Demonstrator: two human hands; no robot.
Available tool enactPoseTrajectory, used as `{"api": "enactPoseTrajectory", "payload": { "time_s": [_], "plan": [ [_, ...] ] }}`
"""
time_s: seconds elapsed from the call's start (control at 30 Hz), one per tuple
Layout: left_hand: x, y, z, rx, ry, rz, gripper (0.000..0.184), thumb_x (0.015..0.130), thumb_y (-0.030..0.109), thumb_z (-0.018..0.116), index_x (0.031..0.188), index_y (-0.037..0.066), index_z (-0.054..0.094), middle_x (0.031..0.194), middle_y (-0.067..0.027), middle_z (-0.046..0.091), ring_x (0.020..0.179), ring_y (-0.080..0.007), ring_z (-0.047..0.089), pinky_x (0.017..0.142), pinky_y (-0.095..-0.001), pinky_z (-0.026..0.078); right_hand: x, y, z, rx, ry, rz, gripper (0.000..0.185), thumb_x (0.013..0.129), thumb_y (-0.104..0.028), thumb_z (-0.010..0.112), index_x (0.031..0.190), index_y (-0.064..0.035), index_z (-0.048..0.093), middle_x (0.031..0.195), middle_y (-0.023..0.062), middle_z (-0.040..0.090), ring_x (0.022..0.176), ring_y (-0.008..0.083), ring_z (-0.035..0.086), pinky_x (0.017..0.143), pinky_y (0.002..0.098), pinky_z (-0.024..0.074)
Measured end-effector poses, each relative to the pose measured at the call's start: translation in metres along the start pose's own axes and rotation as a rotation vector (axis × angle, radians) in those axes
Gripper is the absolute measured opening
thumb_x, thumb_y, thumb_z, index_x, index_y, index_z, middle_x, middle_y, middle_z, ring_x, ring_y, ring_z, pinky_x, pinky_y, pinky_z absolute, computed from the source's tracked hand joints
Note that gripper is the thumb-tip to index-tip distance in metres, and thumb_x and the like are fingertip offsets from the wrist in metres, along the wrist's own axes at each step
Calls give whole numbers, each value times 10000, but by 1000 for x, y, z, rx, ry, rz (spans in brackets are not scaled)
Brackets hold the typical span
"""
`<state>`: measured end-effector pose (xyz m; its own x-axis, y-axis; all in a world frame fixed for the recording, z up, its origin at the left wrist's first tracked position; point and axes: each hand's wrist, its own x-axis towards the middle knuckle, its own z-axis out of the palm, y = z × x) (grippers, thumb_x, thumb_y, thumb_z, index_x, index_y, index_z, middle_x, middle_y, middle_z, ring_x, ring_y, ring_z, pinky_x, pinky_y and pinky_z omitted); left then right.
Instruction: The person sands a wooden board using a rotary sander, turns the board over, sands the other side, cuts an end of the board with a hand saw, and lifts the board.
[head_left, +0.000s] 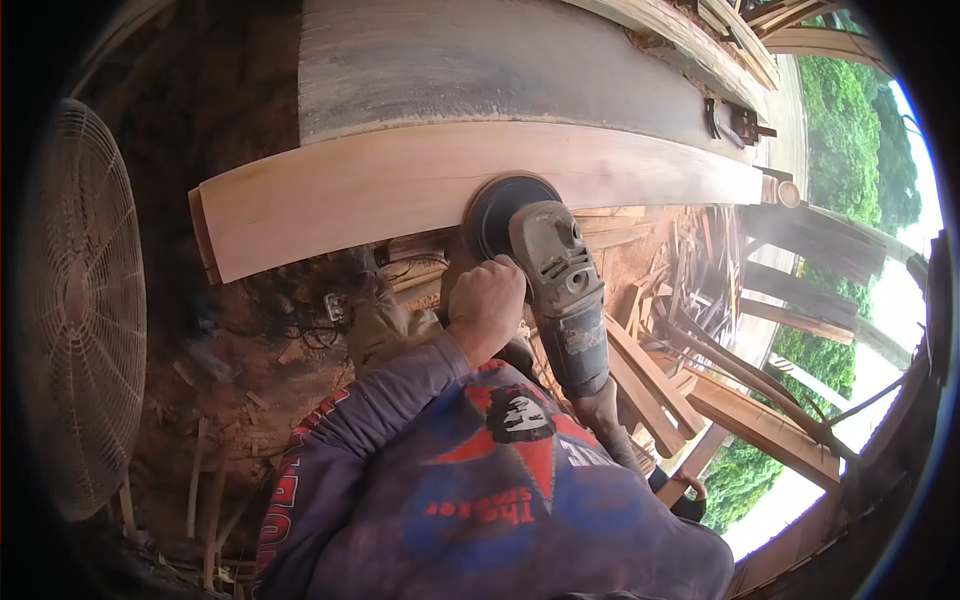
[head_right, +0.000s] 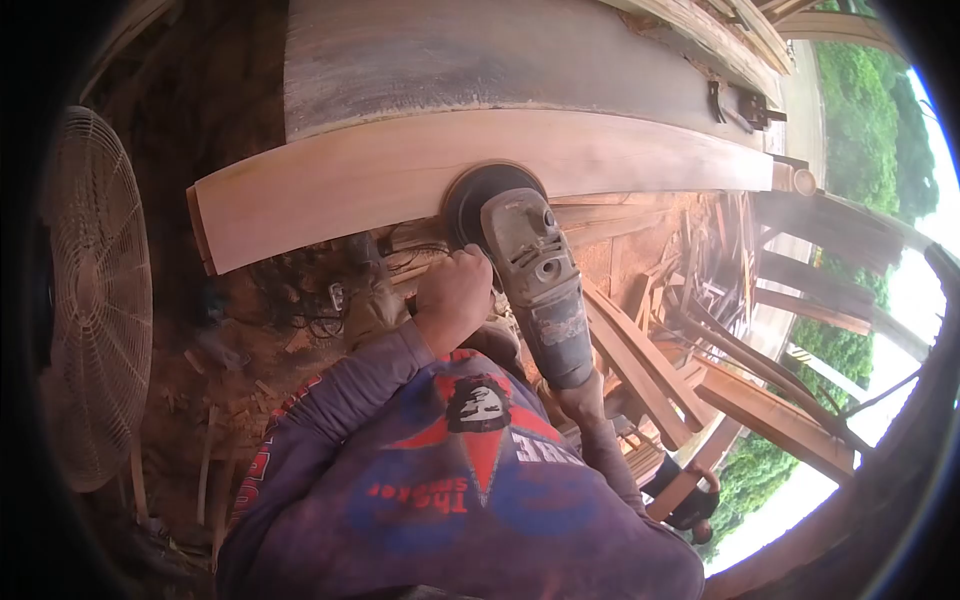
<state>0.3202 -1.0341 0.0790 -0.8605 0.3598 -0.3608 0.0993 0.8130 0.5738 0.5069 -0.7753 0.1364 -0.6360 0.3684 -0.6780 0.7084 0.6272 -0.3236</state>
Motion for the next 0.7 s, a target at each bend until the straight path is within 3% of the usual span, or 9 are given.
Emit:
{"api": "enactPoseTrajectory", "payload": {
  "time_s": [0.03,0.2,0.47,0.57,0.6,0.63,0.7],
  "plan": [
    [7,8,2,-25,-69,-5,334,773,217,788,948,-11,618,847,-149,730,775,-250,758,661,-342,618,1,2,-5,38,8,24,478,790,-205,819,1165,60,687,1157,187,739,1106,232,710,911,359,558],
    [52,60,17,9,-37,150,175,813,122,682,924,-8,642,824,-147,733,768,-246,759,639,-338,615,13,20,-35,150,77,84,474,769,-179,830,1158,56,694,1138,169,745,1073,217,719,891,350,564],
    [130,151,48,6,-92,292,147,807,101,687,898,-10,658,823,-130,730,782,-247,765,634,-344,612,51,70,-90,268,151,262,499,726,-138,848,1159,56,696,1118,149,744,1039,217,719,898,352,555],
    [166,189,60,-20,-131,307,168,794,113,711,900,-9,663,838,-135,733,777,-244,765,643,-342,611,72,67,-120,312,167,207,469,717,-138,846,1128,42,711,1076,131,752,980,207,725,859,351,559],
    [178,203,64,20,-100,339,135,813,99,688,919,16,698,831,-90,746,764,-191,758,583,-322,588,81,78,-133,273,168,233,431,728,-126,810,1112,33,692,994,106,727,838,181,683,741,345,537],
    [191,217,69,27,-107,341,135,813,99,688,919,16,698,831,-90,746,764,-191,758,583,-322,588,90,79,-142,232,166,260,394,740,-113,774,1096,23,673,912,81,701,697,155,642,622,338,515],
    [220,247,79,-41,-137,360,162,796,117,714,926,21,718,886,-131,749,832,-247,766,663,-341,607,106,90,-161,266,260,196,316,729,-108,778,1004,19,687,841,58,695,694,146,634,638,340,513]
  ]
}}
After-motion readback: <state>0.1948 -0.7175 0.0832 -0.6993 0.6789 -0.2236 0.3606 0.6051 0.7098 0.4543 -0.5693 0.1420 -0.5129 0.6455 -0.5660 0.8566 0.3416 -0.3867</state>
